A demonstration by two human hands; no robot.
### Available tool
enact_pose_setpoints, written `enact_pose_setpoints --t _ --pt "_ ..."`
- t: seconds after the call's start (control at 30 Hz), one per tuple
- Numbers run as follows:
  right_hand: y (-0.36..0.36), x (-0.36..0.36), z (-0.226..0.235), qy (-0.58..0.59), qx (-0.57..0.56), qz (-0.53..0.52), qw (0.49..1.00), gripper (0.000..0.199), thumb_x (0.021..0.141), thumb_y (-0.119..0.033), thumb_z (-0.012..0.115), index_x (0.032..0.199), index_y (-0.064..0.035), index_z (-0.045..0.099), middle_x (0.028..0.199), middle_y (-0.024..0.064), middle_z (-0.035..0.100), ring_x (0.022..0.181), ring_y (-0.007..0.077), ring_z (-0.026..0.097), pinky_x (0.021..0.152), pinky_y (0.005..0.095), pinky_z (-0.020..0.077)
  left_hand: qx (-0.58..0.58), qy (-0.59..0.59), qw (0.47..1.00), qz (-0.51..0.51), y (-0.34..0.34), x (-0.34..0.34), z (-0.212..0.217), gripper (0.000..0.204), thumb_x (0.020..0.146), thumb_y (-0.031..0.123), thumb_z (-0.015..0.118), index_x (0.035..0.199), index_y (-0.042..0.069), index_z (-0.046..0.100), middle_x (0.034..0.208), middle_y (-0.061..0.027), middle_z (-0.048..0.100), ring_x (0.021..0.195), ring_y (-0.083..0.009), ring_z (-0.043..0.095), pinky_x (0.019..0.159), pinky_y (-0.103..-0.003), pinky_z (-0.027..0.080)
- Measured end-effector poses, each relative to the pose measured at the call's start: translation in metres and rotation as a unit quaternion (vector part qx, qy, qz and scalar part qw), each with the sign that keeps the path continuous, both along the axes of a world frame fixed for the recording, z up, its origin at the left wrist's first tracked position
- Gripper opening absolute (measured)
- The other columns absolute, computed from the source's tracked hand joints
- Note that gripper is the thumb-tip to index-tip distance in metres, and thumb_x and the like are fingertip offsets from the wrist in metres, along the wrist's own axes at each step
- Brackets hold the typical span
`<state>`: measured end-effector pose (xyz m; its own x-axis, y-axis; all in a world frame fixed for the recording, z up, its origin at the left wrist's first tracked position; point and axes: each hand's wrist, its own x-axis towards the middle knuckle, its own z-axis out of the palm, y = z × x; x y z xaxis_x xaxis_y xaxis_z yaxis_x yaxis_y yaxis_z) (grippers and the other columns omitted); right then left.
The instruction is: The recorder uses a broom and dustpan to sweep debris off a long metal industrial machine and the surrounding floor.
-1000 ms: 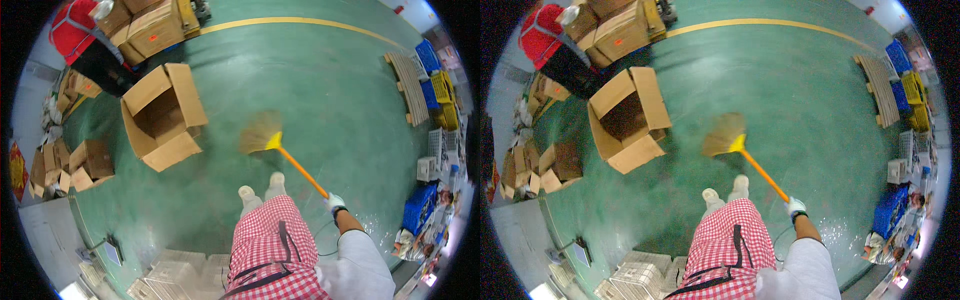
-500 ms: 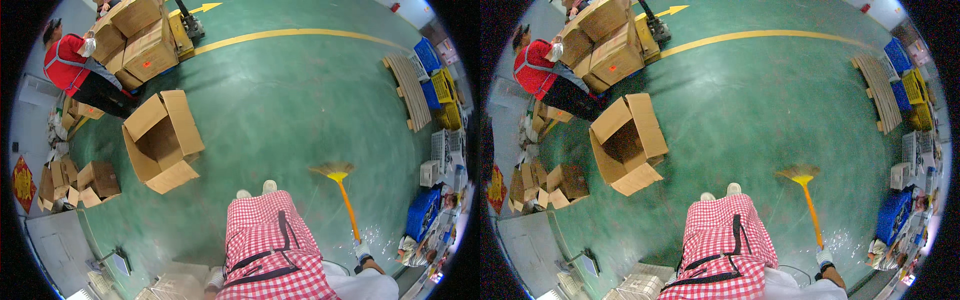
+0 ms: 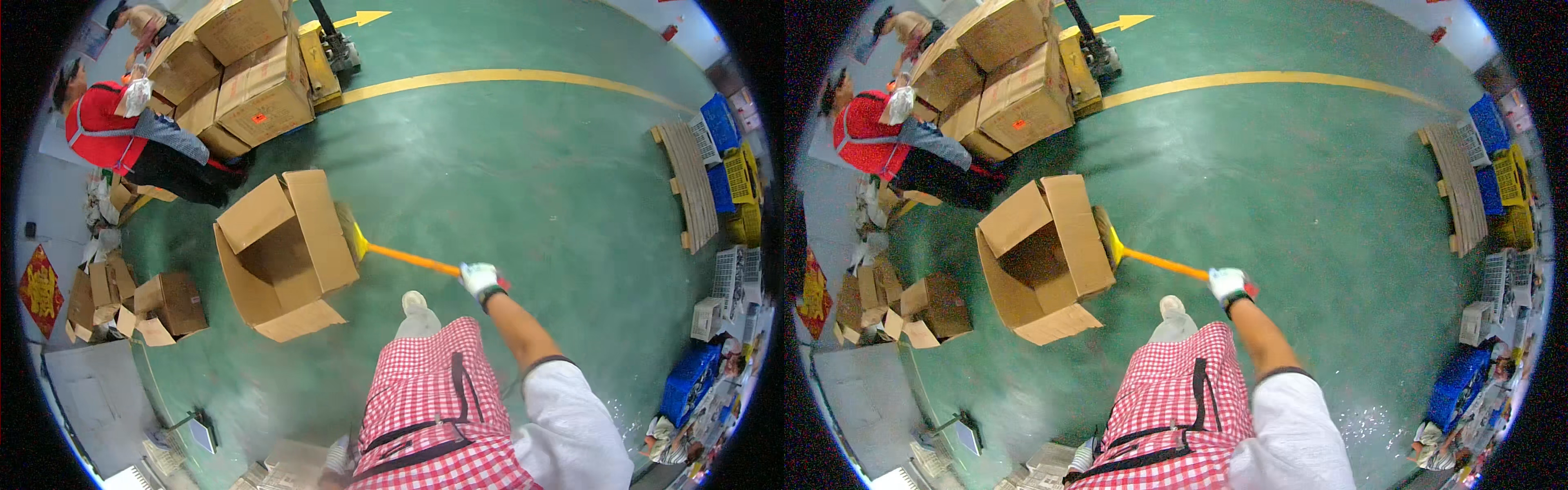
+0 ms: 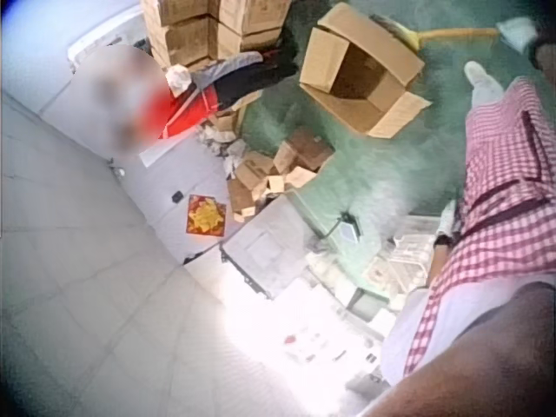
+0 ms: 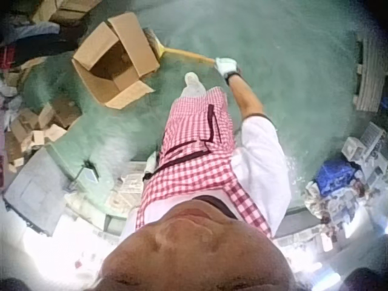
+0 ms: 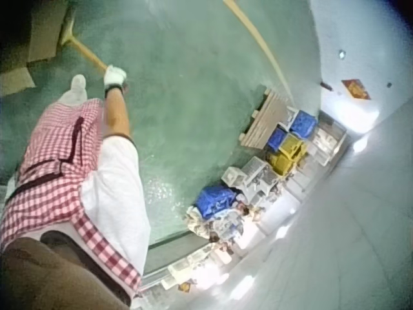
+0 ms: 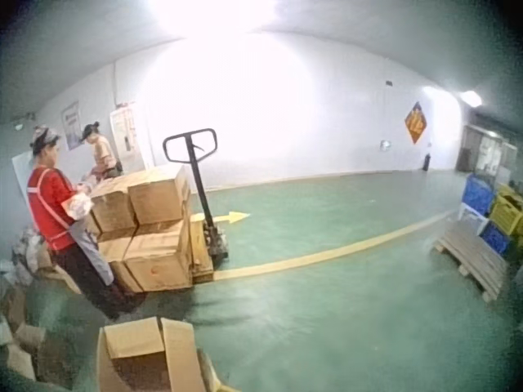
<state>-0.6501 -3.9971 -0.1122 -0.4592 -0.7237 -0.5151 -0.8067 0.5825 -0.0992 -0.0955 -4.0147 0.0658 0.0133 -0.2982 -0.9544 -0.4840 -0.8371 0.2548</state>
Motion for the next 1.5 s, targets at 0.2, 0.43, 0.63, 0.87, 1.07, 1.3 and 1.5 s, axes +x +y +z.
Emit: enact_pose_setpoints --t 0.2,0.43,0.63,0.87,1.07,1.3,1.5 --pt "-0.019 -0.037 -0.001 -0.083 0.047 -0.164 0.982 0.032 0.084 -0.035 0.05 0.098 -0.0105 0.065 0.092 0.0122 0.066 0.086 0.0317 0.064 0.072 0.0445 0.0498 0.061 0.035 0.986 0.153 -0.019 0.097 -0.057 0.018 0.088 0.022 0.055 0.098 0.007 0.055 0.084 -0.007 0.06 0.077 -0.0208 0.059 0.071 -0.035 0.052" --pt "0.269 0.031 0.119 -0.029 0.211 -0.389 0.896 0.038 0.082 -0.039 0.051 0.107 -0.0121 0.059 0.105 0.0158 0.063 0.097 0.036 0.059 0.082 0.0474 0.0466 0.127 -0.1 0.984 -0.068 -0.117 0.063 -0.082 0.038 0.086 0.033 0.054 0.103 -0.001 0.057 0.09 -0.0148 0.062 0.08 -0.0261 0.062 0.067 -0.04 0.053" --pt "0.359 0.062 0.193 -0.024 0.3 -0.54 0.786 0.039 0.085 -0.036 0.053 0.102 -0.0024 0.061 0.089 0.0211 0.065 0.083 0.0341 0.065 0.07 0.0437 0.0517 0.098 -0.044 0.991 -0.086 -0.163 -0.018 -0.084 0.038 0.088 0.034 0.053 0.105 0.001 0.057 0.096 -0.0132 0.062 0.085 -0.0268 0.061 0.069 -0.04 0.053" --pt "0.328 0.075 0.22 -0.067 0.145 -0.474 0.866 0.044 0.087 -0.039 0.051 0.117 -0.0072 0.055 0.095 0.0204 0.064 0.086 0.037 0.062 0.075 0.0447 0.049 0.123 -0.058 0.987 -0.084 -0.133 -0.006 -0.093 0.03 0.084 0.034 0.053 0.09 0.005 0.059 0.078 -0.0087 0.062 0.067 -0.0226 0.061 0.059 -0.037 0.051" --pt "0.09 -0.037 0.103 -0.18 0.003 -0.249 0.952 0.055 0.087 -0.045 0.047 0.13 -0.0113 0.042 0.108 0.0219 0.059 0.1 0.0396 0.055 0.086 0.0452 0.0433 0.046 -0.041 0.977 -0.206 -0.129 -0.026 -0.089 0.031 0.084 0.032 0.053 0.096 0.004 0.057 0.084 -0.0138 0.06 0.073 -0.0282 0.059 0.064 -0.04 0.049" --pt "-0.202 -0.145 -0.019 -0.075 -0.044 -0.076 0.993 0.025 0.085 -0.023 0.047 0.089 -0.0122 0.069 0.087 0.0105 0.068 0.079 0.0289 0.066 0.065 0.0428 0.0514 -0.027 -0.043 0.924 -0.379 -0.141 -0.107 -0.081 0.033 0.084 0.029 0.054 0.103 0.003 0.054 0.091 -0.0197 0.058 0.08 -0.0347 0.056 0.069 -0.043 0.047" --pt "-0.052 -0.199 -0.039 -0.158 -0.031 -0.264 0.951 0.028 0.087 -0.028 0.044 0.103 -0.0107 0.059 0.098 0.0133 0.066 0.088 0.033 0.063 0.074 0.0466 0.0492 -0.047 -0.026 0.854 -0.518 -0.12 -0.142 -0.069 0.036 0.084 0.027 0.055 0.109 0.002 0.051 0.097 -0.0249 0.056 0.085 -0.0403 0.054 0.073 -0.046 0.046"
